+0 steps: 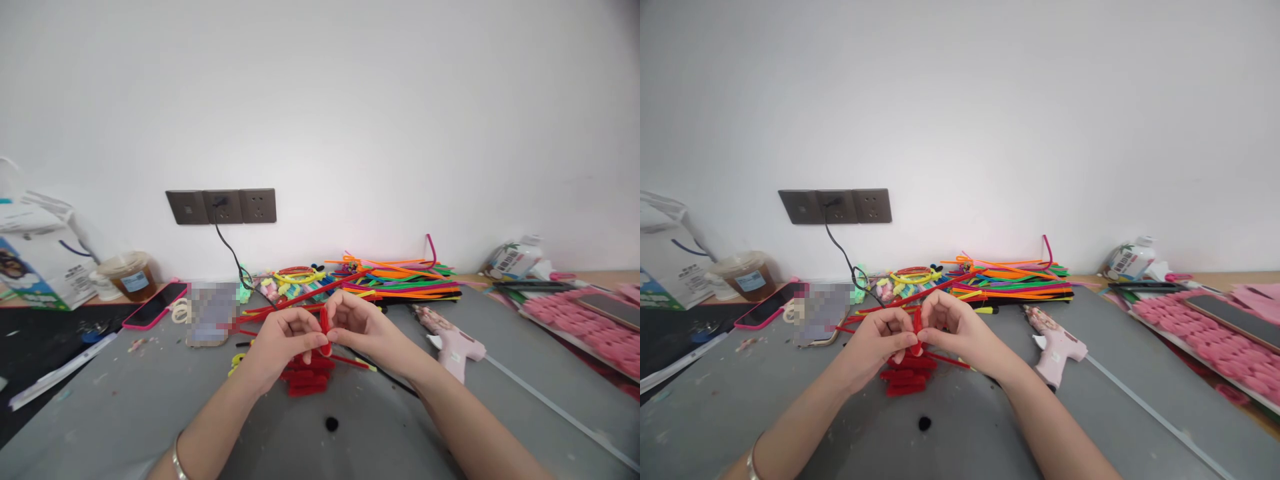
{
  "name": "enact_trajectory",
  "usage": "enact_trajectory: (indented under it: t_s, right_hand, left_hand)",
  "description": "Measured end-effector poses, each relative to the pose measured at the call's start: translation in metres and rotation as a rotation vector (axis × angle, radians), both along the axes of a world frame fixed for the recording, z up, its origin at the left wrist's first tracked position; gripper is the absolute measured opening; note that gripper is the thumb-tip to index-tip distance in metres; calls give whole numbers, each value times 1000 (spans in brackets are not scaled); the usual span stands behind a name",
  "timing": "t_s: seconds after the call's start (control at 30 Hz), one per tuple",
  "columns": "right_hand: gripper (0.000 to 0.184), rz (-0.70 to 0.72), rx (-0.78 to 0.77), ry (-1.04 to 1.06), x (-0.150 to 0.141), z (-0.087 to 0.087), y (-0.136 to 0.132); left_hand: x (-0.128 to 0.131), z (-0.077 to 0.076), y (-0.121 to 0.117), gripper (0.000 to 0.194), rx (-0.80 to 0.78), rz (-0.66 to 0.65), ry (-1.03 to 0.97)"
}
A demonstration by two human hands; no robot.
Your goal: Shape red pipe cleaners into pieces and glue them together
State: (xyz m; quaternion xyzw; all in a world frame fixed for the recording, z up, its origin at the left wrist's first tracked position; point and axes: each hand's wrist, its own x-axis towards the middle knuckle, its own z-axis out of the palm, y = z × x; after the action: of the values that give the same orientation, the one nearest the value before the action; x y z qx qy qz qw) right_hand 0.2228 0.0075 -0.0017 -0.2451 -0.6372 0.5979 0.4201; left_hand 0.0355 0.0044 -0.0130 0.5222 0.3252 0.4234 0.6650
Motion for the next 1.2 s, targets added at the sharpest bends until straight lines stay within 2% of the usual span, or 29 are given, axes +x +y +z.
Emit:
enact_trajectory:
  t_s: [0.17, 0.3, 0.5, 0.73, 1.0, 1.2]
  right_hand:
    - [28, 44, -42, -45, 0, 5, -2]
    - [23, -14, -56, -70, -1, 7, -2]
    - [27, -139, -73, -50, -3, 0, 4]
    - [29, -236, -31, -48, -10, -6, 4]
    - [23, -295, 80, -151, -12, -12, 5]
    - [12, -362, 193, -382, -10, -16, 7]
  left_hand:
    - [-2, 4, -1, 24, 4, -39, 66]
    - [-2, 6, 0, 22, 18, -13, 83]
    - [-1, 2, 3, 20, 124, 107, 126]
    - [-1, 1, 3, 10, 272, 313, 240]
    - [-6, 4, 4, 8, 365, 301, 411]
    - [-8, 1, 7, 9, 586, 286, 611]
